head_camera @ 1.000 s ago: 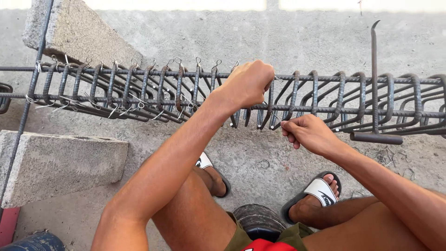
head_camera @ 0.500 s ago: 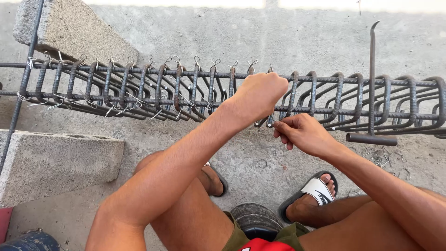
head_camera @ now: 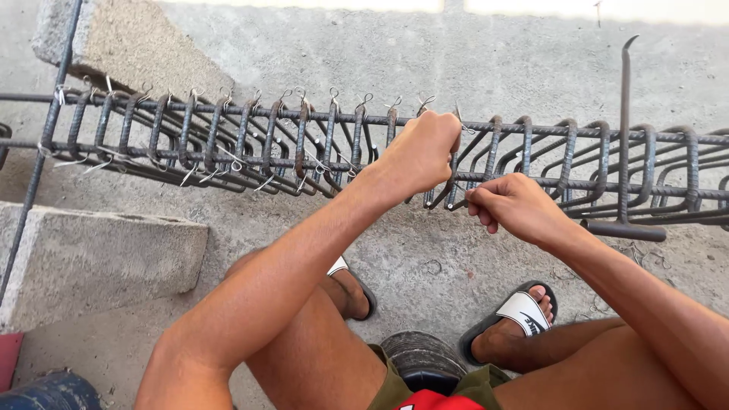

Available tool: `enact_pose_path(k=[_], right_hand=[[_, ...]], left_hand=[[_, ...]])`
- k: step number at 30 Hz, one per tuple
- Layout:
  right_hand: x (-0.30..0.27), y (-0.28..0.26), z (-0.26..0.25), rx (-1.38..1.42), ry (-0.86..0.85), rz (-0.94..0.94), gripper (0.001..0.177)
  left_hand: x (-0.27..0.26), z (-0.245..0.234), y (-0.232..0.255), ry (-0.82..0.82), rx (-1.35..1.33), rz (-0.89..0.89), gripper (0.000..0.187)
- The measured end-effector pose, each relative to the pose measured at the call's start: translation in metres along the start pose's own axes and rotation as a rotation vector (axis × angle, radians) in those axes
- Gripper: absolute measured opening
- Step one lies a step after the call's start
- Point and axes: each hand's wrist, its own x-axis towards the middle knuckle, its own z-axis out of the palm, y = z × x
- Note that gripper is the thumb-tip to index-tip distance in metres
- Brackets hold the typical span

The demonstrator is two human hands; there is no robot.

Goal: Tying wire around rebar intersections using a metal hook tool to secure the structure

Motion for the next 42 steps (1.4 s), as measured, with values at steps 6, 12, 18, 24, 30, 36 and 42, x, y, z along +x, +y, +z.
enact_pose_path(k=[6, 12, 18, 24, 30, 36, 42], right_hand=[[0.005, 0.002, -0.001, 0.086, 0.015, 0.034, 0.028], [0.004, -0.008, -0.001, 0.375, 0.017, 0.047, 0.024], [0.015, 0.004, -0.003, 0.498, -0.056, 0.136, 0.030], [0.021, 0.005, -0.002, 0.336, -0.048, 0.084, 0.027], [0.006, -0.015, -0.007, 0.281, -0.040, 0.000, 0.033], [0.001, -0.013, -0.011, 0.169, -0.079, -0.057, 0.031], [-0.024, -0.020, -0.060, -0.143, 0.012, -0.049, 0.049]], left_hand=[[-0.007, 0.007, 0.015, 0.069, 0.064, 0.014, 0.011], [-0.010, 0.032, 0.029, 0.135, 0.146, 0.149, 0.018], [-0.019, 0.017, 0.039, 0.022, 0.112, 0.136, 0.013], [-0.025, 0.023, 0.039, -0.001, 0.376, 0.060, 0.023], [-0.007, 0.046, 0.023, 0.112, 0.590, 0.086, 0.033], [-0.015, 0.042, 0.022, 0.090, 0.612, 0.178, 0.037], [-0.025, 0.026, 0.028, 0.075, 0.560, 0.217, 0.028]])
